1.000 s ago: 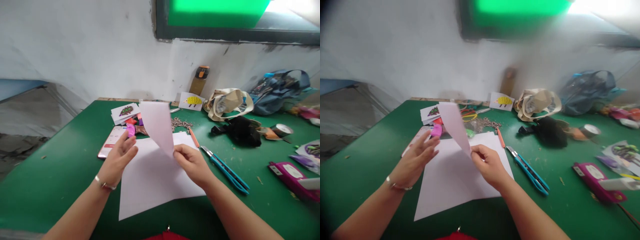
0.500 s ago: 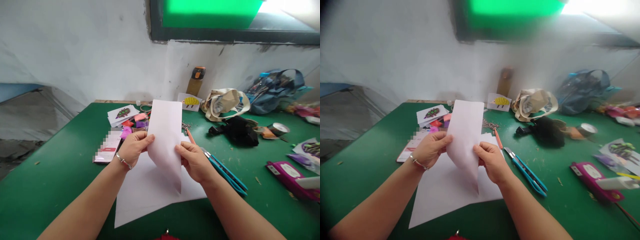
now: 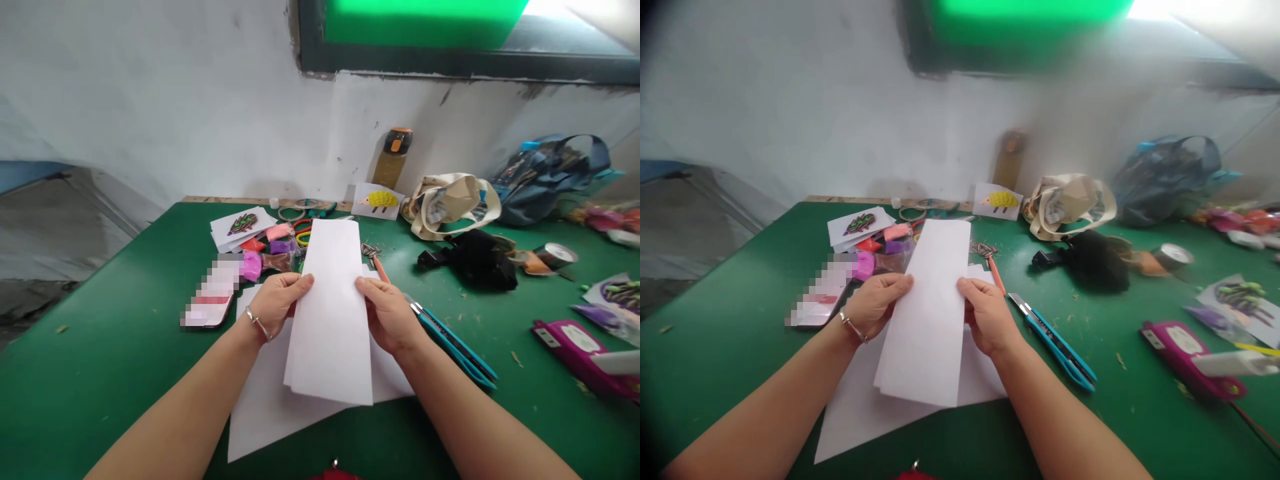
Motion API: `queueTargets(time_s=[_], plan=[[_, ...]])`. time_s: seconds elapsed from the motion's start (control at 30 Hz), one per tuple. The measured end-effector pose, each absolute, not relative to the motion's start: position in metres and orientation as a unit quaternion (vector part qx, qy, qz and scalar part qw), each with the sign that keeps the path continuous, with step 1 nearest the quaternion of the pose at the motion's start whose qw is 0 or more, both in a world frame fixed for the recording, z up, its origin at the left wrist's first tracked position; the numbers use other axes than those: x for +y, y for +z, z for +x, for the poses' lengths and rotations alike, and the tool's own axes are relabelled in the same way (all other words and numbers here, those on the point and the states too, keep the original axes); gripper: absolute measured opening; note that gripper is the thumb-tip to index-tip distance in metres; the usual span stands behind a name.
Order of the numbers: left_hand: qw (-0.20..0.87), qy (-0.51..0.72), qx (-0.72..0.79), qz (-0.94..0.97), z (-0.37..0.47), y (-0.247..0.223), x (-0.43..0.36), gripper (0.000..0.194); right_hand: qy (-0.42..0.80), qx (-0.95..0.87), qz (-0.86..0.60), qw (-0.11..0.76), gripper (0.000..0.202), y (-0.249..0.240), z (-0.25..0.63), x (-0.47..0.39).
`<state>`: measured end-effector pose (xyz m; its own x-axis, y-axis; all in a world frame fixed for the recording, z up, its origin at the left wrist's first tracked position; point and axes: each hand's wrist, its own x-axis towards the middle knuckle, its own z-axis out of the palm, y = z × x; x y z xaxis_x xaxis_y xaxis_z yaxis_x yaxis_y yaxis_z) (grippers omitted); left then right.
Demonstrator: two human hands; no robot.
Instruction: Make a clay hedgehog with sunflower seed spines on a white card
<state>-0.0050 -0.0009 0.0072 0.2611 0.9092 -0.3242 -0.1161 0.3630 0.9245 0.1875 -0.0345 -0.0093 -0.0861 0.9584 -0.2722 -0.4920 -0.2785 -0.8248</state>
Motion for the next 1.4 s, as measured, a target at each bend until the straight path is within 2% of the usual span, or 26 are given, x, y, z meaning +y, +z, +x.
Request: queueTargets(time_s=[0.23, 0.5, 0.7, 0.93, 1.2, 1.4], plan=[[0.697, 0.339, 0.486, 0.404, -0.007, -0.004, -0.005, 0.04, 0.694, -0.249, -0.454, 0.501, 0.032, -0.022, 0.189, -0.036], [0.72, 0.291, 0.495, 0.39, -0.007, -0.008, -0.005, 0.036, 0.662, -0.262, -0.478, 0.514, 0.036, -0.026, 0.187, -0.039], [0.717, 0.303, 0.505, 0.373, -0.005, -0.011, -0.005, 0.037, 0.72, -0.249, -0.452, 0.464, 0.029, -0.024, 0.187, -0.042], [0.76, 0.255, 0.467, 0.373, -0.006, -0.009, -0.009, 0.038, 0.673, -0.242, -0.494, 0.494, 0.026, -0.025, 0.186, -0.04], [0.747, 0.263, 0.488, 0.366, -0.007, -0.009, -0.008, 0.035, 0.642, -0.236, -0.518, 0.514, 0.026, -0.025, 0.188, -0.037], [0.715, 0.261, 0.526, 0.38, -0.005, -0.005, -0.009, 0.032, 0.692, -0.231, -0.463, 0.503, 0.031, -0.028, 0.191, -0.039]])
